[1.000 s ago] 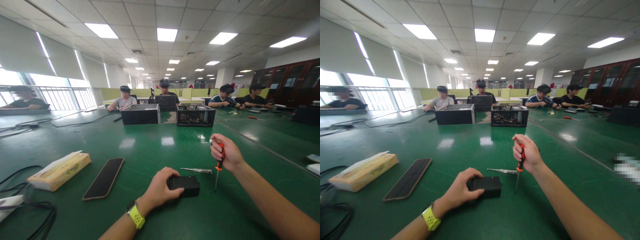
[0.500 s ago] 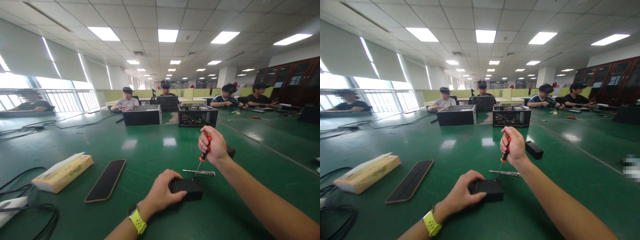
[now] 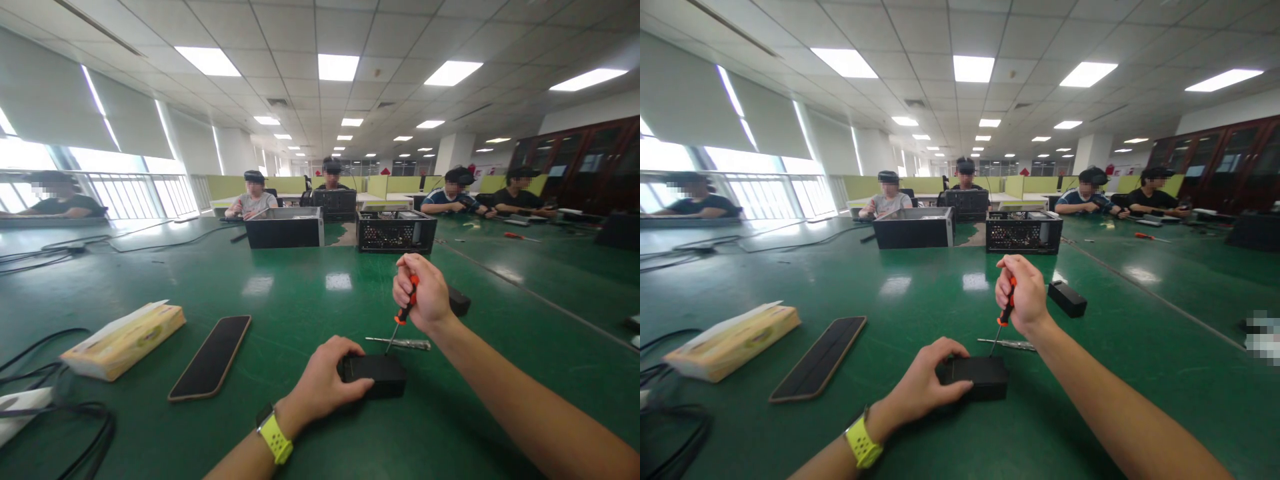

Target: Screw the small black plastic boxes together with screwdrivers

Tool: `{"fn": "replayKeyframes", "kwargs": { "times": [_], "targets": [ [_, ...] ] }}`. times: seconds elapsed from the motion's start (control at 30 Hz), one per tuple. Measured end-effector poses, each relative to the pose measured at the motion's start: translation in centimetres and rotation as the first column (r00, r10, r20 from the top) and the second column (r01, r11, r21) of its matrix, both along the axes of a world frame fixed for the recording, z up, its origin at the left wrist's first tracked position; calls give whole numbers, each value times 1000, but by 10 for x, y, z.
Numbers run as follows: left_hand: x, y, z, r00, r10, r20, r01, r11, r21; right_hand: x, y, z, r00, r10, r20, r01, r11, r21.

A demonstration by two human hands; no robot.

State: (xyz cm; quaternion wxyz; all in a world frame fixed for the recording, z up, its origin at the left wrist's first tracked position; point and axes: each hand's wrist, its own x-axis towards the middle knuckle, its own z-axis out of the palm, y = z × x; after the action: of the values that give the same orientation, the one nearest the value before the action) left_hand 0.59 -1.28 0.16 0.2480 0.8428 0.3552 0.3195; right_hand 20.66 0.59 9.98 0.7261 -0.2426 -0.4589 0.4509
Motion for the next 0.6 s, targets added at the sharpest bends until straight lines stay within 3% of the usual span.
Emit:
{"fn": "replayKeyframes", "kwargs": {
  "times": [0.17,0.3,0.37,0.4,0.5,0.57,0.6],
  "targets": [
    [1,1,0,1000,-2,13,2,1000,-4,-1,-1,-2,994,2,112,0,1000,-15],
    [1,1,0,1000,3,20,-3,1000,-18,4,-2,-1,911,18,411,-16,1000,-8],
    [1,1,0,1000,8,20,-8,1000,-22,7,-6,2,776,-81,626,36,996,84],
    [1,1,0,1000,14,20,-13,1000,-28,9,-8,5,670,-169,722,79,984,157],
    [0,1,-1,1000,7,15,-7,1000,-12,14,-18,15,279,-381,881,210,920,332],
    [-1,1,-1,1000,24,-8,-24,1000,13,17,-25,20,82,-391,917,297,887,352],
    [-2,1,-2,999,38,-24,-37,999,30,18,-27,22,29,-376,926,327,879,347]
  ]
}}
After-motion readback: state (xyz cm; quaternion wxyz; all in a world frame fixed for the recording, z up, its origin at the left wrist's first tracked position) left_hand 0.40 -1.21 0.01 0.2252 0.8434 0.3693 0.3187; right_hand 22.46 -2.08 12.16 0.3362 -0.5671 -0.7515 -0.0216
